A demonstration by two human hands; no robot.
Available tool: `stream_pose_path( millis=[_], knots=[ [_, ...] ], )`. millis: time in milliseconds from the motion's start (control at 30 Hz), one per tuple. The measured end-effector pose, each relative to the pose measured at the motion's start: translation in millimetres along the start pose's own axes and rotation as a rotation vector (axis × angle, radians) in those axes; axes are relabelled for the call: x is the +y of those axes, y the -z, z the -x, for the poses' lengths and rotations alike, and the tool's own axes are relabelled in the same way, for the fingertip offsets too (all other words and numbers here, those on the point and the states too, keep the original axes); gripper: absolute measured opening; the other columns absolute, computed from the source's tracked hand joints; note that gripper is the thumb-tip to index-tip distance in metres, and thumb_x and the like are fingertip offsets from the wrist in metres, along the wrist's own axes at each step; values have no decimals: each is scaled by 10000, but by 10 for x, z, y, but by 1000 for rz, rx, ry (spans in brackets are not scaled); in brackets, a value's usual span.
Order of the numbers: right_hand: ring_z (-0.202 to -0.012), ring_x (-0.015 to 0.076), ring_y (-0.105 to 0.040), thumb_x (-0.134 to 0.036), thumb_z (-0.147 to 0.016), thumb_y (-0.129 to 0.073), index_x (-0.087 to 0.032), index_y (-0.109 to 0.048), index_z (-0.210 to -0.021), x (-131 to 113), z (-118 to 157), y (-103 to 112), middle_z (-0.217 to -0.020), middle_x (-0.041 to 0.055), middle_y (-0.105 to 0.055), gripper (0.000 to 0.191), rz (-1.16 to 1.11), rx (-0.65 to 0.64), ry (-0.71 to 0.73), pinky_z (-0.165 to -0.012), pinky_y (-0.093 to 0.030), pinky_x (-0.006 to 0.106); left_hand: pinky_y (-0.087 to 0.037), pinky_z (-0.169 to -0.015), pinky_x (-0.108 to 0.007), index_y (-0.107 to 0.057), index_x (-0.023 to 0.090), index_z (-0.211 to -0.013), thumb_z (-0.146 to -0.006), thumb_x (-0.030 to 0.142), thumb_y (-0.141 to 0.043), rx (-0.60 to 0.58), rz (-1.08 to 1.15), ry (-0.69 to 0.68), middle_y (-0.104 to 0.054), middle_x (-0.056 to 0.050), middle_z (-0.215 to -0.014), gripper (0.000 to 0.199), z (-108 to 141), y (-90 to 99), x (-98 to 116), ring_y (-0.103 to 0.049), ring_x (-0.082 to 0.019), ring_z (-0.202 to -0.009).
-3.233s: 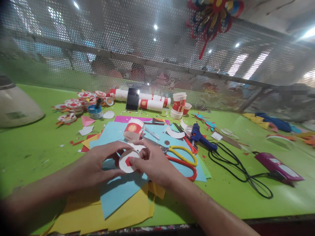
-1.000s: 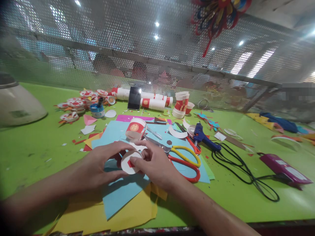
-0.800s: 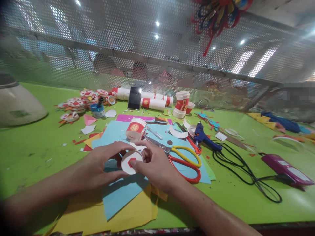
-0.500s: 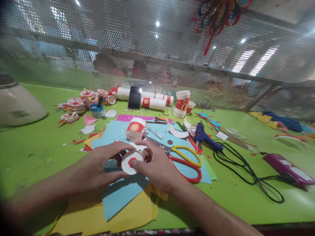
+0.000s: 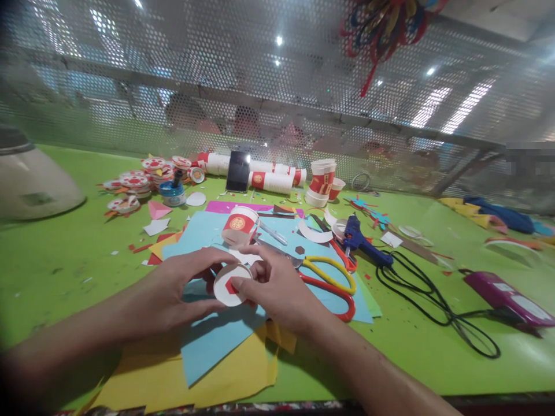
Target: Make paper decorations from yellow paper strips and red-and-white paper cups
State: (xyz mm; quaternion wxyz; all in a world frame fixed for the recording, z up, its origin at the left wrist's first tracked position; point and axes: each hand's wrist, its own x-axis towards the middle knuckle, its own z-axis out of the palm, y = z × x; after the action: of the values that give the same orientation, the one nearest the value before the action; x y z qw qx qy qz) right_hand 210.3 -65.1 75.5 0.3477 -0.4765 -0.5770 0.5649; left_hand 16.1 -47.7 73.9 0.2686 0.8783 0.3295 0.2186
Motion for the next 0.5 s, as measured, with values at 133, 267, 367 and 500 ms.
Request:
stream_pose_path(
  millis=[133,267,367,500],
  knots=[
    [-511,88,-474,-173,-764,-645,-187,-523,-1147,15,-11,-25,-570,-80,-458,403,-1,23,7,-525,-404,231,-452,-732,-318,-505,208,-1071,-789,266,-600,-2,5,-7,-608,-45,-1028,303,-3,-7,-5,-555,-171,-814],
    [-508,87,-465,-170,-767,-643,-192,-523,-1160,44,-19,-22,-576,-76,-457,411,14,28,2,-516,-408,234,-453,-704,-309,-504,204,-1049,-794,293,-593,-1,12,0,-608,-48,-1025,284,-12,-11,-10,-557,-166,-789],
    [-515,95,-492,-185,-778,-639,-200,-518,-1167,64,-22,-5,-587,-67,-477,408,9,13,12,-522,-423,243,-450,-710,-308,-502,204,-1048,-791,293,-597,6,14,0,-611,-40,-1013,288,-13,-8,-14,-556,-166,-794],
    [-540,123,-542,-264,-843,-574,-188,-497,-1175,62,-33,25,-615,-35,-532,350,14,4,29,-550,-458,281,-450,-712,-304,-507,208,-1069,-777,278,-613,11,19,0,-614,-30,-997,318,-10,-3,-31,-554,-163,-792]
  ],
)
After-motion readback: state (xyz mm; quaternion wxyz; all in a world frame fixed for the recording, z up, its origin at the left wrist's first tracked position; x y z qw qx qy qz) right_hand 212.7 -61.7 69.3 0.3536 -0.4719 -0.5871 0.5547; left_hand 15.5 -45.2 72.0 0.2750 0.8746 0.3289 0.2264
